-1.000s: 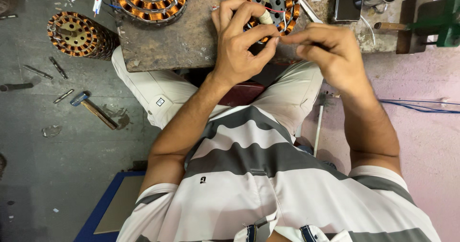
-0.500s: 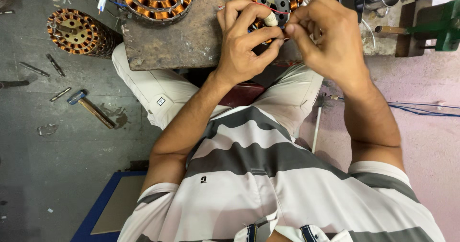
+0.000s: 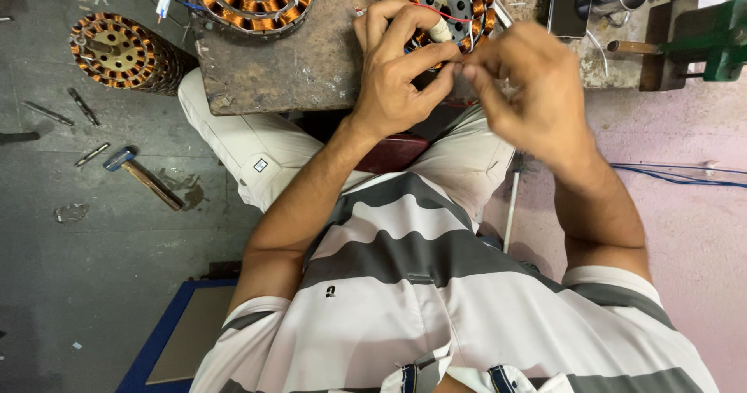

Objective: The person winds copper wire around the slots of a motor stator, secures the connections with white tape, and trims excess wire using scissors. They repeat this process for multiple stators, handling the components and tools with both hands.

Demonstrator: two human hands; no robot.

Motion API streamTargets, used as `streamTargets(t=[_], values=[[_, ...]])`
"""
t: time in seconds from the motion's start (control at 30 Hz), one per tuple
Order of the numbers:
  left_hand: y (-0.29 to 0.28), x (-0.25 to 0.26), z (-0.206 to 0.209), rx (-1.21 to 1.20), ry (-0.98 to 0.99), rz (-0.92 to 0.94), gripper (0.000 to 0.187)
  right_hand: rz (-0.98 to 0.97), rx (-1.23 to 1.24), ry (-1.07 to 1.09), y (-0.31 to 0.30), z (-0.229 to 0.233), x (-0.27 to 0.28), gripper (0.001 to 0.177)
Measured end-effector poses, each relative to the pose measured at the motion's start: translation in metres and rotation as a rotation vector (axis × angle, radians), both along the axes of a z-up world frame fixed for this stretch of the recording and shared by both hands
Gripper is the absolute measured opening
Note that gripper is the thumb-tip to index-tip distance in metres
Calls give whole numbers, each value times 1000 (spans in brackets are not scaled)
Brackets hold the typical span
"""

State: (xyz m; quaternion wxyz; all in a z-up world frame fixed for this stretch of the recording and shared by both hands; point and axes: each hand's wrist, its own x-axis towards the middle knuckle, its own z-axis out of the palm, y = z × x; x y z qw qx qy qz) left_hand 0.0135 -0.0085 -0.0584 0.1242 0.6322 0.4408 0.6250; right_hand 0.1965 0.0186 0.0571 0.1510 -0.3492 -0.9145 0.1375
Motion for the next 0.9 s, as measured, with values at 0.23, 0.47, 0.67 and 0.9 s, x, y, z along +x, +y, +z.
streamTargets(t=[0.23, 0.47, 0.67, 0.9], values=[[0, -2, 0, 2, -17, -30, 13, -71, 84, 3, 13, -16, 2, 12], [0, -1, -2, -14, -37, -29, 16, 15, 34, -21, -12, -1, -2, 11], [-1, -3, 1, -22, -36, -42, 14, -73, 28, 35, 16, -7, -1, 11], [0, 0, -1, -16, -22, -5, 15, -20, 100, -78, -10, -4, -3, 12]])
